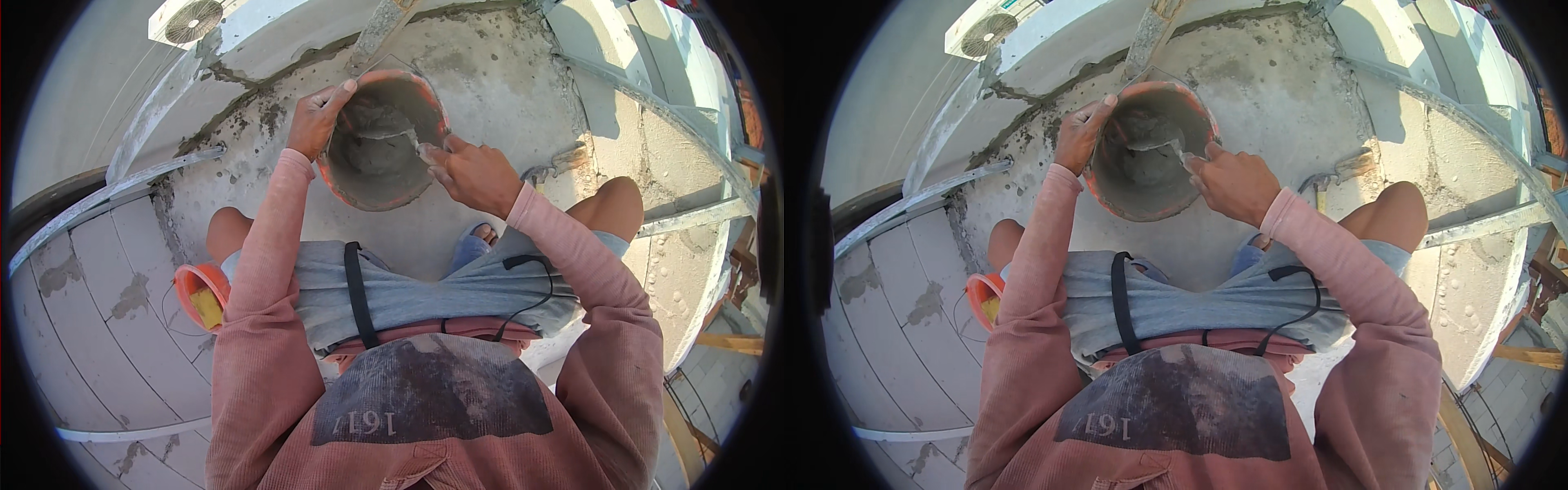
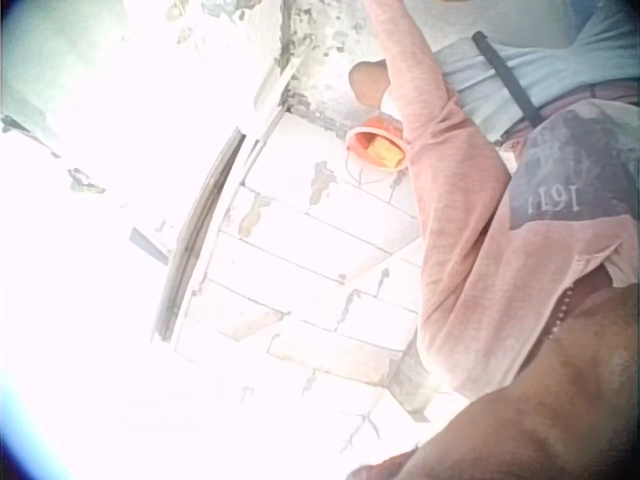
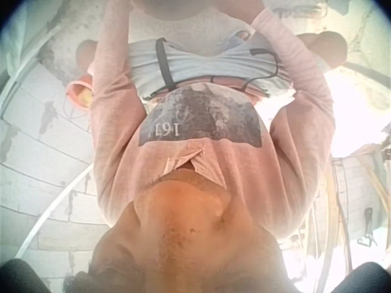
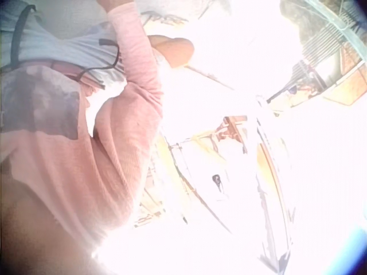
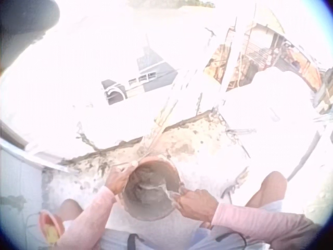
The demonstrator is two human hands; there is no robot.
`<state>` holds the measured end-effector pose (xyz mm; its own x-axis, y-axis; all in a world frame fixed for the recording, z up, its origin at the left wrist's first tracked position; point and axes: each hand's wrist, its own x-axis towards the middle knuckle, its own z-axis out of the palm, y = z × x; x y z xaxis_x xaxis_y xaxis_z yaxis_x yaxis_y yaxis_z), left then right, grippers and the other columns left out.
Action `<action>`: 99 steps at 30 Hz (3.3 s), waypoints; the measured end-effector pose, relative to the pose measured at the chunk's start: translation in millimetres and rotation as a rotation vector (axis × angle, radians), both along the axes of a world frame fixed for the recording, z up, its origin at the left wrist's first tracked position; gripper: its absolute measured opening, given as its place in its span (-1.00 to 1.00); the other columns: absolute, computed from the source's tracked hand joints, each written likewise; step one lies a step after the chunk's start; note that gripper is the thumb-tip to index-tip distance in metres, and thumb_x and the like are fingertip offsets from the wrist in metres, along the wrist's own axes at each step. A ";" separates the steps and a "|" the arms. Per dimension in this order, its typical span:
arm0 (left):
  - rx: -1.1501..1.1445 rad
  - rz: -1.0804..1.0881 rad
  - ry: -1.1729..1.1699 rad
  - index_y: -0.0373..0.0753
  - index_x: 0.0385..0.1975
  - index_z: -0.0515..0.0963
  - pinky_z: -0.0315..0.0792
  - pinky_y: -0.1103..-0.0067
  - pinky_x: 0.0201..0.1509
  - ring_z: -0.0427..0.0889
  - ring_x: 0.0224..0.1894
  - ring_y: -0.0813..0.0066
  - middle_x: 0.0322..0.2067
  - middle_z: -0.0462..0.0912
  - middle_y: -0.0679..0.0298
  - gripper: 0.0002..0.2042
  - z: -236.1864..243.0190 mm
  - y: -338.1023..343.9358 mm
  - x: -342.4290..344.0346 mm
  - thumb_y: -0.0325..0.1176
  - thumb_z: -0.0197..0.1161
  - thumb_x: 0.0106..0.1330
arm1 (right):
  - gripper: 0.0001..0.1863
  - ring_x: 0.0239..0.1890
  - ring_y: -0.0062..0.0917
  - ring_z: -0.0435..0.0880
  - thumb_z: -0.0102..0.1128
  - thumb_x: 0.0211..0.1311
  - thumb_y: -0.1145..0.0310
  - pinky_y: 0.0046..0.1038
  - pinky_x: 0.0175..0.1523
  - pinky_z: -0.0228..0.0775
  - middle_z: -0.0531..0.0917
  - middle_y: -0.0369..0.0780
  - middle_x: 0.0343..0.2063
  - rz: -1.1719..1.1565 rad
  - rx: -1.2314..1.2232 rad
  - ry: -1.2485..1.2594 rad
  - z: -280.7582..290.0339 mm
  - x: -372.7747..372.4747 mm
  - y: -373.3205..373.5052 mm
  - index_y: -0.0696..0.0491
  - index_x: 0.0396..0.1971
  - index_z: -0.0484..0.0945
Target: The person applies mortar from a bucket onto the top edge of a wall using a trowel and then positions a white building block onto the mortared area.
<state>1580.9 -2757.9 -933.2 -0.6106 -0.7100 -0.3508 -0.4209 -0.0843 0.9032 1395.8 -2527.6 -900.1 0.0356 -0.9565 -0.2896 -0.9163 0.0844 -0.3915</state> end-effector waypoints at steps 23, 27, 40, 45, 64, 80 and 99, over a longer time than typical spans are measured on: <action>-0.136 -0.115 -0.017 -0.37 -0.10 0.73 0.48 0.63 -0.04 0.60 -0.22 0.61 -0.30 0.72 0.33 -0.43 3.4 17.1 -22.9 0.15 0.28 0.40 | -0.57 -0.40 -0.12 0.75 0.06 0.45 0.20 -0.11 -0.30 0.64 0.60 -0.04 -0.10 -0.033 0.036 0.055 0.6 -5.8 22.3 -0.04 0.25 0.48; -0.040 -0.093 -0.010 -0.37 -0.10 0.73 0.49 0.62 -0.05 0.60 -0.24 0.63 -0.32 0.72 0.34 -0.44 12.5 22.0 -34.9 0.14 0.28 0.40 | -0.59 -0.36 -0.08 0.76 0.07 0.44 0.21 -0.10 -0.28 0.64 0.61 -0.02 -0.10 -0.150 -0.065 0.049 2.8 -5.5 0.0 -0.04 0.22 0.51; -0.036 -0.102 -0.038 -0.39 -0.13 0.73 0.48 0.63 -0.08 0.58 -0.25 0.64 -0.32 0.70 0.34 -0.44 7.5 14.8 -31.1 0.13 0.28 0.40 | -0.59 -0.37 -0.03 0.75 0.08 0.41 0.28 -0.08 -0.25 0.64 0.61 0.03 -0.12 -0.193 -0.025 0.057 2.4 -2.8 2.7 -0.03 0.21 0.50; -0.050 -0.070 0.057 -0.36 -0.13 0.73 0.47 0.61 -0.14 0.54 -0.29 0.64 -0.37 0.67 0.36 -0.43 6.5 19.4 -31.0 0.16 0.30 0.37 | -0.58 -0.37 -0.03 0.73 0.10 0.42 0.21 -0.06 -0.23 0.61 0.61 0.02 -0.18 -0.101 0.100 0.031 -13.8 12.8 25.9 -0.01 0.22 0.49; -0.134 -0.105 -0.012 -0.32 -0.26 0.73 0.39 0.63 -0.39 0.46 -0.45 0.70 -0.51 0.55 0.43 -0.50 -3.4 17.1 -12.5 0.12 0.29 0.40 | -0.58 -0.31 0.04 0.73 -0.02 0.50 0.14 -0.04 -0.19 0.57 0.69 0.09 -0.37 -0.173 0.098 0.005 38.8 -10.2 35.7 0.22 0.02 0.53; -0.109 0.000 0.048 -0.37 -0.09 0.73 0.48 0.62 -0.12 0.56 -0.29 0.61 -0.35 0.72 0.30 -0.50 1.1 31.9 -19.7 0.05 0.35 0.37 | -0.61 -0.66 -0.58 0.51 -0.01 0.54 0.05 -0.55 -0.60 0.47 0.52 -0.27 -0.50 -0.817 1.081 -1.668 -8.4 8.9 11.1 0.11 -0.01 0.38; -0.114 -0.014 0.037 -0.26 -0.07 0.76 0.41 0.64 -0.34 0.51 -0.43 0.68 -0.45 0.63 0.37 -0.54 10.7 39.8 -23.0 0.07 0.31 0.39 | -0.52 -0.34 -0.17 0.77 0.11 0.45 0.02 -0.13 -0.24 0.63 0.69 0.00 -0.35 -0.151 0.243 -0.227 -44.7 3.8 22.7 0.20 -0.03 0.58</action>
